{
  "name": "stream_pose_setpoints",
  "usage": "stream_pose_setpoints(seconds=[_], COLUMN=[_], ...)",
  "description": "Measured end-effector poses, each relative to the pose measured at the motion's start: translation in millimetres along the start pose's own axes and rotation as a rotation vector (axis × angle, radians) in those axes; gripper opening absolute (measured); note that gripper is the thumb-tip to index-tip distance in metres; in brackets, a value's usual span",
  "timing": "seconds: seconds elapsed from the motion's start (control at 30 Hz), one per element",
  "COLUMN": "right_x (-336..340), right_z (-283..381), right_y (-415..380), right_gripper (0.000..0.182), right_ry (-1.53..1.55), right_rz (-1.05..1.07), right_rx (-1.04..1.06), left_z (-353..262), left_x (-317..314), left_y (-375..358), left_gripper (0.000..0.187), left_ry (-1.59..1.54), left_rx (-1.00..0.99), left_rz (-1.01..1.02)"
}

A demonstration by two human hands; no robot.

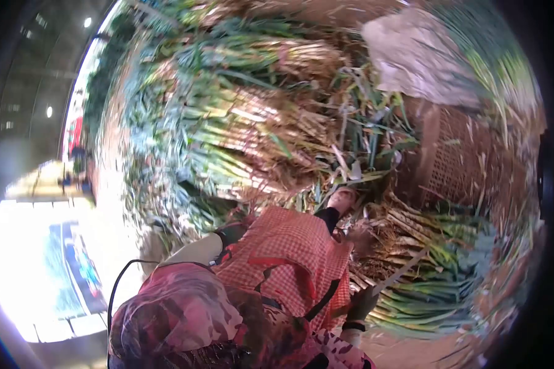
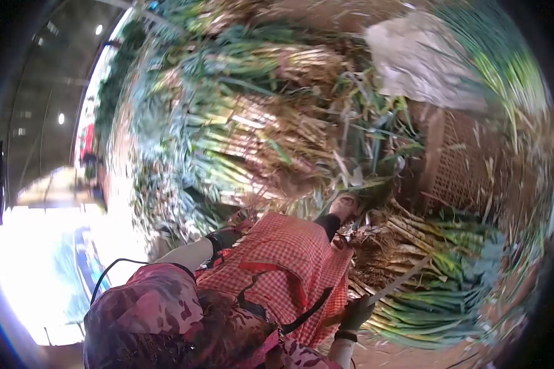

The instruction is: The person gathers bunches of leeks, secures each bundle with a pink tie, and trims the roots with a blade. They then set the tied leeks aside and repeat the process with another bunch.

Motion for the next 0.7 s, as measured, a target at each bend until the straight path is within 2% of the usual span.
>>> stream_pose_setpoints(seconds=[0.07, 0.13, 0.17, 0.2, 0.23, 0.3, 0.33, 0.37, 0.4, 0.43, 0.5, 0.57, 0.6, 0.63, 0.7], right_x=[-3.5, -15.5, -37.9, -47.0, -66.4, -95.5, -107.5, -120.5, -141.0, -153.3, -180.6, -210.4, -226.7, -242.9, -267.9], right_z=[1.8, 9.3, 10.5, 12.8, 25.5, 15.4, 3.2, -4.9, -17.7, -30.7, -53.8, -87.4, -112.8, -141.9, -203.4], right_y=[-17.4, -23.0, -20.5, -27.4, -44.0, -51.3, -50.2, -54.0, -58.6, -65.9, -87.1, -103.6, -111.9, -120.4, -137.7], right_gripper=[0.021, 0.015, 0.015, 0.016, 0.016, 0.015, 0.014, 0.011, 0.009, 0.007, 0.009, 0.013, 0.014, 0.016, 0.016], right_ry=[0.000, -0.098, -0.275, -0.339, -0.403, -0.375, -0.351, -0.400, -0.441, -0.484, -0.571, -0.680, -0.744, -0.810, -0.798], right_rz=[0.141, 0.316, 0.386, 0.375, 0.365, 0.457, 0.516, 0.513, 0.505, 0.499, 0.616, 0.686, 0.706, 0.724, 0.835], right_rx=[0.060, 0.030, 0.108, 0.094, 0.079, -0.099, -0.175, -0.122, -0.068, -0.019, -0.104, -0.113, -0.087, -0.067, -0.121], left_z=[10.3, 12.0, 19.6, 58.0, 101.2, 131.3, 139.3, 147.0, 175.3, 205.8, 242.1, 253.8, 267.4, 278.3, 298.8], left_x=[-0.3, -18.6, -36.1, -83.7, -132.5, -176.3, -174.6, -166.1, -170.9, -196.3, -225.1, -209.7, -211.7, -215.6, -222.8], left_y=[-50.4, -95.4, -101.1, -114.0, -122.0, -147.7, -157.1, -162.8, -163.1, -159.8, -161.9, -152.0, -149.9, -154.6, -167.8], left_gripper=[0.015, 0.013, 0.012, 0.015, 0.015, 0.015, 0.015, 0.014, 0.014, 0.015, 0.017, 0.021, 0.021, 0.019, 0.018], left_ry=[-0.463, -0.938, -1.167, -1.178, -1.250, -1.632, -1.941, -2.243, -1.520, -1.466, -1.454, -2.124, -2.717, -2.367, -1.483], left_rx=[0.300, 0.584, 0.730, 0.578, 0.527, 0.395, 0.297, 0.180, 0.732, 0.592, 0.618, 0.563, 0.261, 0.364, 0.716], left_rz=[0.067, 0.156, 0.224, 0.289, 0.198, 0.097, 0.081, 0.053, 0.025, -0.047, -0.166, 0.013, 0.279, 0.056, -0.165])
Point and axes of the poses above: each hand's wrist, its own y-axis towards the middle knuckle, its own x-axis out of the back of the hand, z = x × y, the point moved 3 cm from there along y, towards the middle knuckle, and after that the axes turned 8 degrees about x, right-handed, at the moved point
